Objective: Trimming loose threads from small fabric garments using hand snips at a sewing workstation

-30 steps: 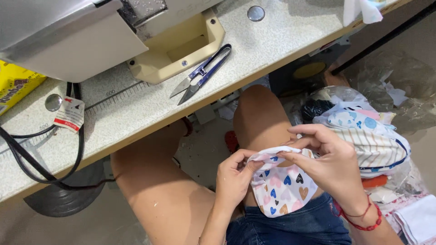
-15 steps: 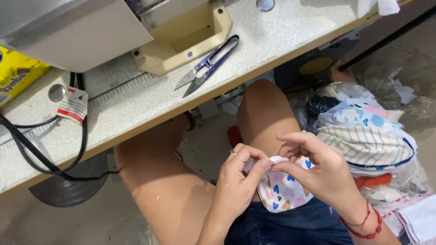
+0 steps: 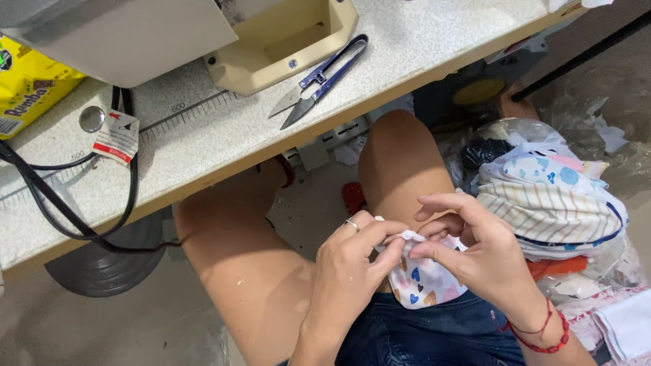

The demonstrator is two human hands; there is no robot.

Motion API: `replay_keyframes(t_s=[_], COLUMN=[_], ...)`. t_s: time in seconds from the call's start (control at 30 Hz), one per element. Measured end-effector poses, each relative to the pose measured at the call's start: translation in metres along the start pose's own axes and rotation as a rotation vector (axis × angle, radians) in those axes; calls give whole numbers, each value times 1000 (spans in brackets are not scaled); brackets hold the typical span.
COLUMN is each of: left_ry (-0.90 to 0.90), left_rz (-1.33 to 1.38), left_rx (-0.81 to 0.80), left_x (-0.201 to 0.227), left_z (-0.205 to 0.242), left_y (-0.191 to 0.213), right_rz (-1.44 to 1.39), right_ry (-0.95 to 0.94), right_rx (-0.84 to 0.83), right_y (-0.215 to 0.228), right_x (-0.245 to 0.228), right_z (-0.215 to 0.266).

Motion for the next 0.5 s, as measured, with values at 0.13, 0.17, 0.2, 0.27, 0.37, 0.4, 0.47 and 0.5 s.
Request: replay_keyframes(t_s=[0.13,0.17,0.2,0.27,0.37,0.4,0.47,0.5], left_ry=[24,75,123,58,39,81,153,223], left_rz=[236,289,339,346,368,385,387,389], left_rx=[33,78,126,123,86,49,22,-5], left_x=[-1,-2,-4,-7,-5,-4,-6,-7], left_z=[2,3,3,4,4,4,2,1], left_y=[-1,-3,-4,-5,1,3,4,5], right_rz=[-100,-63,-27,109,248,252,249,247], right_ry=[16,33,53,103,166,178,142,107], right_rx=[8,-37,-83,-142,-196,-189,-176,-163], right_y=[1,1,2,4,2,1,1,1], right_x=[5,6,7,9,6,4,3,2], right_z=[0,-1,-2,-4,-7,-7,-7,-7])
Point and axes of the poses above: each hand's wrist, its own z-axis away from the middle knuckle, its own y-axis out of the back of the hand, x = y × z, the point moved 1 cm from there along -z, towards the middle knuckle, and after that the axes turned 5 degrees about -z, right-handed, at the moved point
